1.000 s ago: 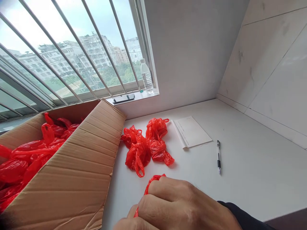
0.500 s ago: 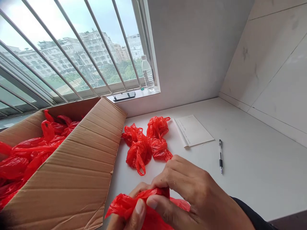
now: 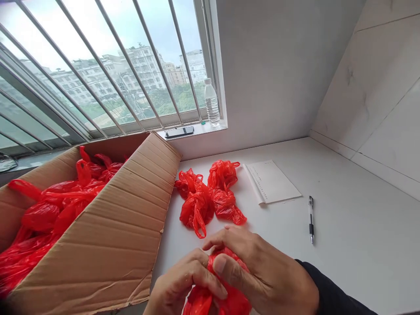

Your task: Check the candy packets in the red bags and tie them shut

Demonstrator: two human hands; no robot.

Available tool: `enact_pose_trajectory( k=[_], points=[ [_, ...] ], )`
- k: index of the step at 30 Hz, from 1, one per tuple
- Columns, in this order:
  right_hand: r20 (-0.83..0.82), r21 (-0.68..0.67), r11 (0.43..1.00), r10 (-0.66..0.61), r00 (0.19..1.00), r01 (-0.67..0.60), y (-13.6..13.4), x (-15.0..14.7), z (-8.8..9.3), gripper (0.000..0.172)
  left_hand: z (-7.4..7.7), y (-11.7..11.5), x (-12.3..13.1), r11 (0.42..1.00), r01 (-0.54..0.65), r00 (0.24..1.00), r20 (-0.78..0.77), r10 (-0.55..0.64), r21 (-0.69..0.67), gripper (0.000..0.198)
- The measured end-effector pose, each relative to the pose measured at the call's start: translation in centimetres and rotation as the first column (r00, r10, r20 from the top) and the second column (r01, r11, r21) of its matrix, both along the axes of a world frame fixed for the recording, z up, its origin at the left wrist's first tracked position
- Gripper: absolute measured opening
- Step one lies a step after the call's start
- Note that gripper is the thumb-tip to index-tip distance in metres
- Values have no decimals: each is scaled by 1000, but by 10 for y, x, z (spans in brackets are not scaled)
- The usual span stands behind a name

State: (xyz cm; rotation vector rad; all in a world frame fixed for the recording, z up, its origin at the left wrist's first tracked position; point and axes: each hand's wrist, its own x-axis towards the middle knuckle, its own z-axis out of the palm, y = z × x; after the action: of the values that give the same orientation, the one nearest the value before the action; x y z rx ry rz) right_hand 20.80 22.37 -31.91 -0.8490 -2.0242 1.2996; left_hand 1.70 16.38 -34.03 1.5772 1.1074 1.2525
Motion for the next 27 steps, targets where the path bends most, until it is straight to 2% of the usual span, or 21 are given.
enact_pose_trajectory(
  k=[2,4,7,9,10,12,15,18,22,27],
  points=[
    [36,-30,999,26,999,-25,5,-1,-3,34,-8,-1,0,996,-40,998,-49,44,81,19],
    [33,-59,997,52,998,-50,8,-1,-4,38,-16,-1,2,975,-121,982,-120,145,185,17],
    [70,-134,990,52,996,-42,7,-2,-4,36,-27,0,7,911,-248,921,-211,327,329,15],
    [81,-182,983,31,996,-16,4,-2,-5,38,-32,1,10,872,-287,886,-237,399,396,17],
    [60,-211,977,39,997,-25,3,-2,-6,40,-33,1,11,858,-294,875,-243,419,422,16],
    [-31,-283,951,118,993,-122,4,-2,-9,41,-34,0,13,837,-289,860,-258,440,465,17],
    [-123,-371,902,187,975,-220,7,0,-15,35,-35,-3,15,840,-269,853,-289,435,471,23],
    [-62,-364,925,91,994,-108,10,4,-19,34,-36,-4,16,856,-271,869,-271,415,440,19],
    [33,-328,941,-75,997,82,8,7,-22,36,-35,-3,19,829,-310,875,-201,440,466,21],
    [68,-266,953,-135,989,148,5,8,-27,37,-35,-6,19,845,-374,894,-92,438,382,25]
  ],
)
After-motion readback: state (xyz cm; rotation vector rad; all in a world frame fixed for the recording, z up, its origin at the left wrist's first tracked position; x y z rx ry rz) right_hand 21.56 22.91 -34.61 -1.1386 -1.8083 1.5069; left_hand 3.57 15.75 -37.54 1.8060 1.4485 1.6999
